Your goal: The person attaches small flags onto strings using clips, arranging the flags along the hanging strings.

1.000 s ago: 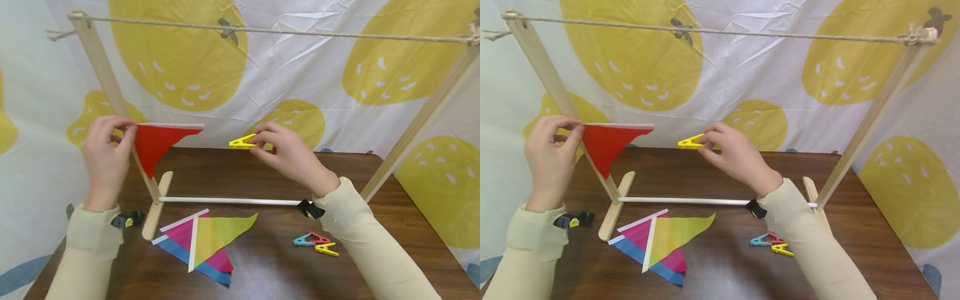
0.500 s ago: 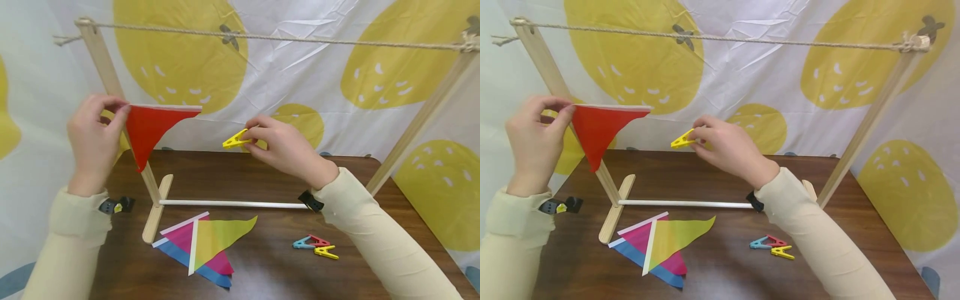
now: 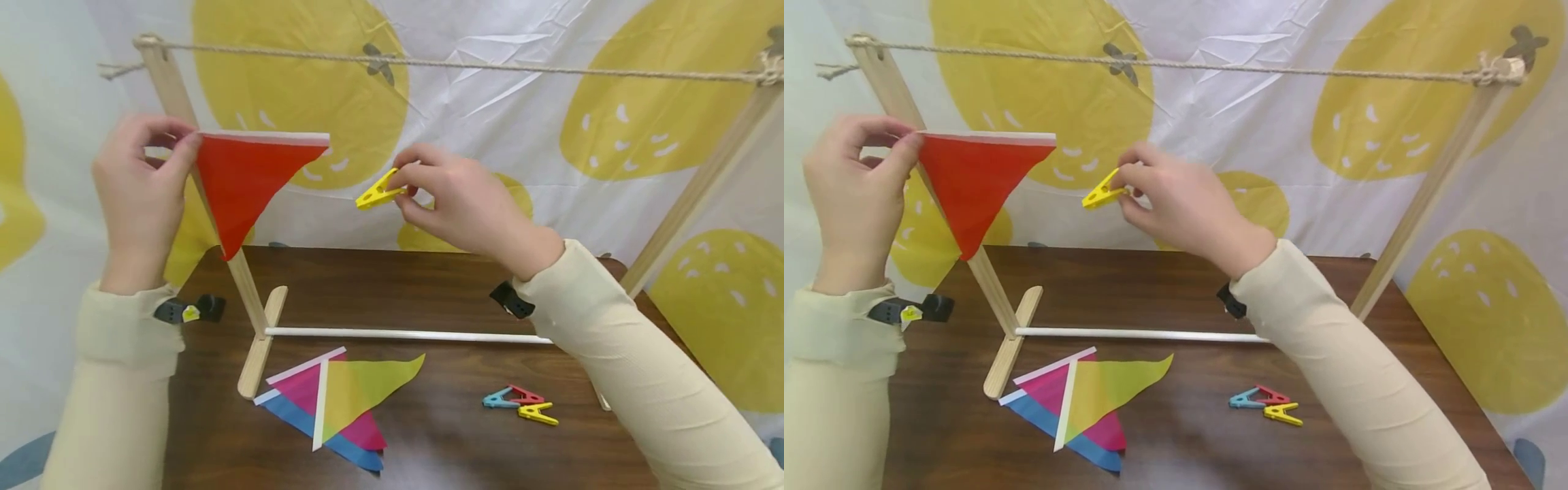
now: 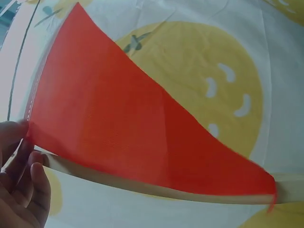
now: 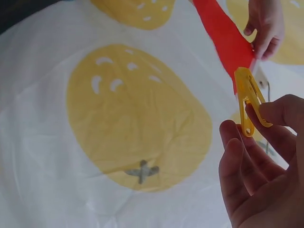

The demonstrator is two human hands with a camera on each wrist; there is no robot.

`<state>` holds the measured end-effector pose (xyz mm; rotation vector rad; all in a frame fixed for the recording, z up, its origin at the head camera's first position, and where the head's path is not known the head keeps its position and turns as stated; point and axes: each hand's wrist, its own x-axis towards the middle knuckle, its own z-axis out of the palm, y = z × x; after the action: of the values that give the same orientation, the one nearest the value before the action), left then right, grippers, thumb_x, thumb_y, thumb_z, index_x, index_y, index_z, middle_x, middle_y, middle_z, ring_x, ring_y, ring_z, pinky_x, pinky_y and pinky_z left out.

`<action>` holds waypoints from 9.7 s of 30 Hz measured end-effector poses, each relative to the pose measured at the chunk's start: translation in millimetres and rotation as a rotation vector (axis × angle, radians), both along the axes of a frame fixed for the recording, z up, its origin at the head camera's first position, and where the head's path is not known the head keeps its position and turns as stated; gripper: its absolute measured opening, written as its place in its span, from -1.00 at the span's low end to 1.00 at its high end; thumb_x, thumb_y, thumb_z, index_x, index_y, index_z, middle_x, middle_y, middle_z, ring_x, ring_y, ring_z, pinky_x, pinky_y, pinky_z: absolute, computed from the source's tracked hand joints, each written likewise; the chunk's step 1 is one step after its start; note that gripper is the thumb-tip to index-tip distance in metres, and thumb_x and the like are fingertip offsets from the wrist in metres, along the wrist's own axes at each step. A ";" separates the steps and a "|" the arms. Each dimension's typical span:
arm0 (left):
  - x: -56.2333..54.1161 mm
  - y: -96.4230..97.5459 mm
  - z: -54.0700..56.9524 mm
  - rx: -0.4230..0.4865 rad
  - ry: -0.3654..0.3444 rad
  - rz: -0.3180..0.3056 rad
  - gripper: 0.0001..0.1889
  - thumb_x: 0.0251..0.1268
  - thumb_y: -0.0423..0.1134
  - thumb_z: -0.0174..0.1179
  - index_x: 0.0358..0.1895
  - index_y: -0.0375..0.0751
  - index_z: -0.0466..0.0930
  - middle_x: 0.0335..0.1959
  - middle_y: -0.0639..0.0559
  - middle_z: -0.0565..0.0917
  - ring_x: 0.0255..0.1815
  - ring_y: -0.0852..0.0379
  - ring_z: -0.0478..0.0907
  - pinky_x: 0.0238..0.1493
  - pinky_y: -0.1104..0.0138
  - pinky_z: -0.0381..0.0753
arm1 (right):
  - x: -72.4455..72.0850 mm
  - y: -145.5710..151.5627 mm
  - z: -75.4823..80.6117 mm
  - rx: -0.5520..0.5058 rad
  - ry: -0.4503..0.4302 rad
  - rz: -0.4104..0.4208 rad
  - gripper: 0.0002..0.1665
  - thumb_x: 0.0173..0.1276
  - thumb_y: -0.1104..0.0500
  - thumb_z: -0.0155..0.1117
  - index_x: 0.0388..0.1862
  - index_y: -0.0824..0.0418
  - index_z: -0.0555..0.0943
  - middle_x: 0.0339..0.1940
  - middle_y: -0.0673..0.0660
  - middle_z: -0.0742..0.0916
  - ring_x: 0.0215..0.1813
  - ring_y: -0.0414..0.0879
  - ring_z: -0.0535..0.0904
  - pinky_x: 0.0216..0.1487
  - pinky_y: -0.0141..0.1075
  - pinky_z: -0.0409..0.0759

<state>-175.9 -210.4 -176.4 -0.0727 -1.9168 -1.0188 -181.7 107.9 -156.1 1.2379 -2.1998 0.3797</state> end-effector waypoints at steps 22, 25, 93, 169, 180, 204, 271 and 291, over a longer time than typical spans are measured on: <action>3.3 4.2 41.7 -0.070 0.116 0.054 -0.79 0.22 -0.13 0.04 -0.29 -0.19 0.56 0.15 0.39 0.33 0.15 0.41 0.21 -0.17 0.56 0.42 | 1.8 -17.3 39.2 -0.150 0.129 -0.029 -0.81 0.24 0.13 0.16 -0.27 0.23 0.59 -0.16 0.03 0.57 -0.28 -0.22 0.51 -0.22 -0.36 0.43; 3.5 4.7 45.7 -0.064 0.101 0.048 -0.76 0.25 -0.13 0.01 -0.23 -0.23 0.54 0.16 0.36 0.35 0.17 0.40 0.22 -0.11 0.55 0.40 | 1.8 -18.9 39.1 -0.149 0.133 -0.023 -0.80 0.22 0.11 0.19 -0.29 0.23 0.60 -0.21 0.03 0.58 -0.29 -0.23 0.50 -0.23 -0.36 0.42; -2.2 41.2 53.7 0.235 0.223 -0.077 -0.88 0.15 -0.19 0.16 -0.38 -0.12 0.66 -0.15 0.20 0.55 -0.14 0.22 0.44 -0.28 0.47 0.40 | -15.1 -82.5 77.9 -0.226 0.197 -0.181 -0.72 0.30 0.03 0.07 -0.16 0.09 0.66 -0.16 -0.04 0.65 -0.12 -0.19 0.48 -0.10 -0.52 0.35; 2.0 21.2 17.3 0.255 0.267 -0.085 -0.85 0.18 -0.33 0.02 -0.19 -0.10 0.47 -0.19 0.15 0.39 -0.15 0.20 0.36 -0.25 0.42 0.35 | 0.4 -72.8 29.2 -0.255 0.176 0.027 -0.79 0.29 0.16 0.05 -0.32 0.18 0.64 -0.39 -0.01 0.62 -0.39 -0.23 0.47 -0.32 -0.45 0.43; 9.2 22.4 -13.4 0.354 0.247 -0.200 -0.84 0.19 -0.40 -0.04 -0.20 -0.21 0.48 -0.24 0.00 0.47 -0.25 0.08 0.41 -0.28 0.37 0.41 | 6.1 -44.3 -18.0 -0.312 0.223 0.134 -0.87 0.22 0.23 0.13 -0.38 0.18 0.63 -0.50 -0.03 0.59 -0.46 -0.26 0.41 -0.47 -0.42 0.38; 16.0 56.3 -112.2 0.349 -0.111 -0.452 -0.77 0.30 -0.27 0.00 -0.08 -0.35 0.42 -0.35 -0.16 0.50 -0.52 0.02 0.44 -0.69 0.46 0.38 | 21.8 45.1 -119.2 -0.693 -0.298 -0.075 -0.88 0.21 0.25 0.20 -0.30 0.07 0.64 -0.52 -0.07 0.59 -0.56 -0.17 0.51 -0.60 -0.44 0.37; 27.6 47.8 -216.9 -0.383 -1.341 -0.575 -0.69 -0.03 -0.12 0.31 -0.19 -0.09 0.50 -0.58 -0.05 0.51 -0.74 0.08 0.40 -0.69 0.33 0.43 | 35.3 135.7 -248.7 -0.015 -1.374 -0.406 -0.65 0.22 -0.02 0.17 -0.58 0.22 0.59 -0.88 0.02 0.50 -0.86 -0.25 0.20 -0.81 -0.45 0.14; 27.2 69.8 -217.3 -0.645 -1.212 -0.464 -0.66 -0.10 -0.16 0.35 -0.24 -0.07 0.43 -0.49 0.06 0.45 -0.54 0.11 0.40 -0.54 0.31 0.39 | 35.9 134.3 -248.3 -0.058 -1.401 -0.389 -0.77 0.13 0.09 0.28 -0.52 0.25 0.54 -0.77 0.02 0.51 -0.76 -0.21 0.37 -0.73 -0.39 0.34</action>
<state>-148.7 -140.6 -393.7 -0.3401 -3.4184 -0.6977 -145.8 242.2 -404.3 0.3887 -3.3835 1.4368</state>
